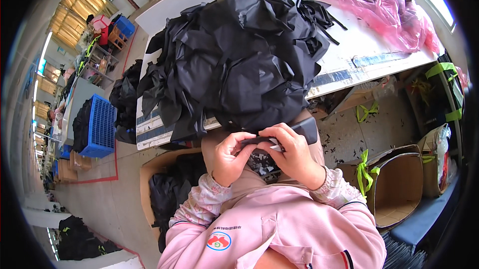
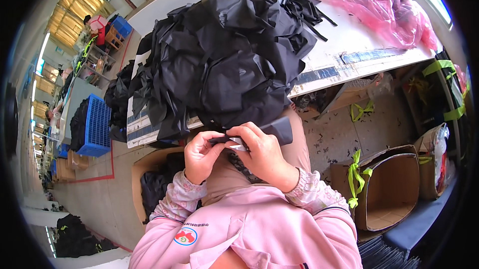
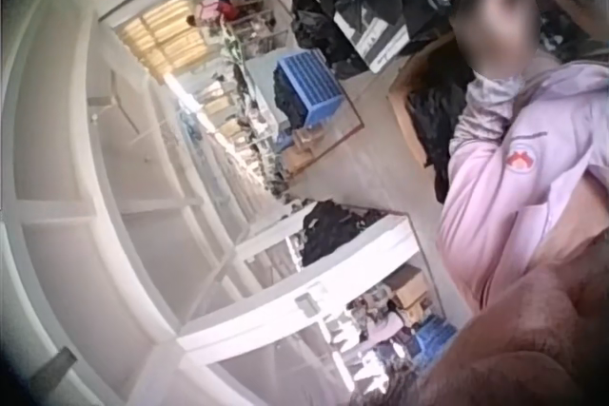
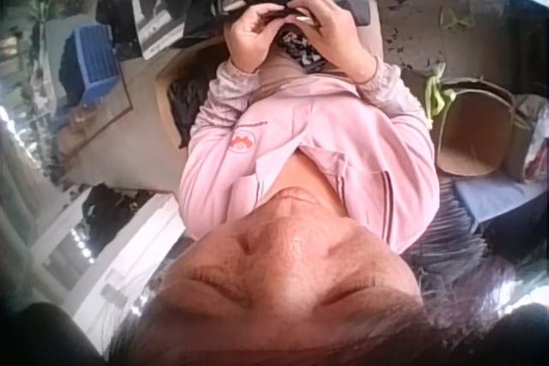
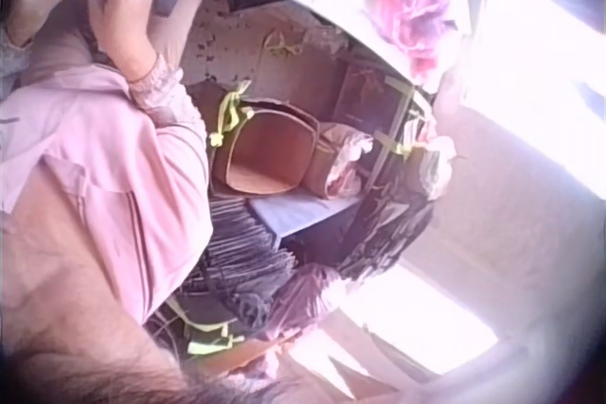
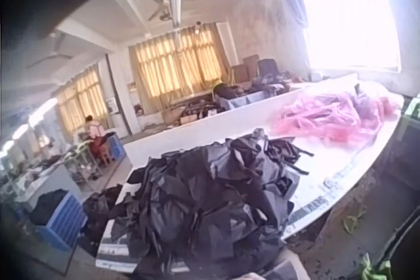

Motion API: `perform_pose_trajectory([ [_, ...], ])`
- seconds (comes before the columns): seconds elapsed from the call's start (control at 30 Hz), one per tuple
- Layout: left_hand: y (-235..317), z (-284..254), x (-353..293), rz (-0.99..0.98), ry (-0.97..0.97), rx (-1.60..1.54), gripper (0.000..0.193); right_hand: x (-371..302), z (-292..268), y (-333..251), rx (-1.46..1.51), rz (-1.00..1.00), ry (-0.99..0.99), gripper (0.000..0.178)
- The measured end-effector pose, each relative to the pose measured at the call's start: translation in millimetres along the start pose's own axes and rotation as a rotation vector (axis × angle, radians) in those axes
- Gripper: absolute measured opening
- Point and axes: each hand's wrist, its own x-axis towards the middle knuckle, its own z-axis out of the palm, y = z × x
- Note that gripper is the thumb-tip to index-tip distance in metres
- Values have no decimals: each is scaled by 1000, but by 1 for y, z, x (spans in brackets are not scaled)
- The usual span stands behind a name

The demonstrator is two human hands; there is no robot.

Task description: Trimming excess material from black fabric pieces with scissors at a workshop table.

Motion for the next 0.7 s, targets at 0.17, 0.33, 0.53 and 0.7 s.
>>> perform_pose_trajectory([
  [0.17,6,-1,-2,-27,-26,-31,19,1,-1,0,-71,75,-56,15],
  [0.33,-4,-7,9,284,-1,196,15,2,-7,8,-6,79,-106,15],
  [0.53,-19,-8,6,-144,-194,-510,12,5,-13,11,150,81,-210,15],
  [0.7,-24,9,3,-269,-140,-803,16,2,-8,8,206,151,-204,15],
])
